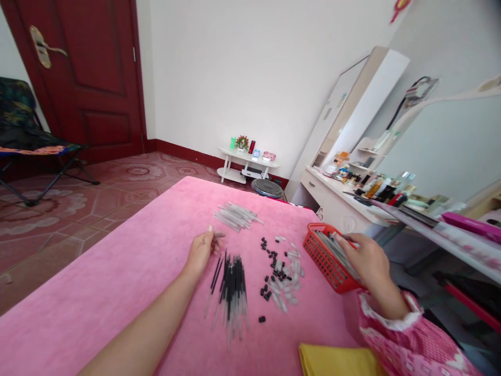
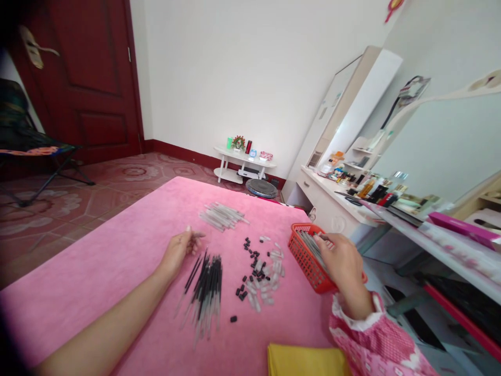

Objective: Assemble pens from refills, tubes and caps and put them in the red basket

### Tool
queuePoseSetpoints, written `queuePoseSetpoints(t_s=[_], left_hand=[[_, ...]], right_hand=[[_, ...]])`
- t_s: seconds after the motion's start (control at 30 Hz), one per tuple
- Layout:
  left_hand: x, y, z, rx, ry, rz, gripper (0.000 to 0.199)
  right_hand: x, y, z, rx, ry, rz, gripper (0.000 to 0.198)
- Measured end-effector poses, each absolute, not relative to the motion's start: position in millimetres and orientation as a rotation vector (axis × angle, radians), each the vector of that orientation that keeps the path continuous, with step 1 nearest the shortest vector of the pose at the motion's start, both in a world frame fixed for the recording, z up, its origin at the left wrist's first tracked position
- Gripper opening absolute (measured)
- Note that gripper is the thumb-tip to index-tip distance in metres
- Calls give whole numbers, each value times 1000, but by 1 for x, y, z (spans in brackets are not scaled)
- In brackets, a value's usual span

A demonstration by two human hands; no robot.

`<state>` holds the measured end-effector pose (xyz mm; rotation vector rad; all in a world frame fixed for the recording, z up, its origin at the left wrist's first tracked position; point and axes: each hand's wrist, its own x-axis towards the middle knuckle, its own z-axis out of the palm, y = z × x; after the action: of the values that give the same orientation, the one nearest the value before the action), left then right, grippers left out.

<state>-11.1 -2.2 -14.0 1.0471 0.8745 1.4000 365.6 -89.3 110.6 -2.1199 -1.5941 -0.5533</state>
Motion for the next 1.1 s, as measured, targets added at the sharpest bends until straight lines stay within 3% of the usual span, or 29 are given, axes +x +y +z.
queuePoseSetpoints(t_s=[0.27,0.5,0.77,1.1], left_hand=[[-11,0,-15,1054,883,1396,58],[-10,2,-16,1037,891,1403,61],[-9,3,-16,1045,891,1405,62],[-9,2,-17,1095,927,1374,55]], right_hand=[[259,-31,83,-1627,-2157,-180,22],[219,30,45,-1851,-2314,-125,38],[221,44,32,-1954,-2302,-94,27],[226,36,21,-1922,-2206,-10,29]])
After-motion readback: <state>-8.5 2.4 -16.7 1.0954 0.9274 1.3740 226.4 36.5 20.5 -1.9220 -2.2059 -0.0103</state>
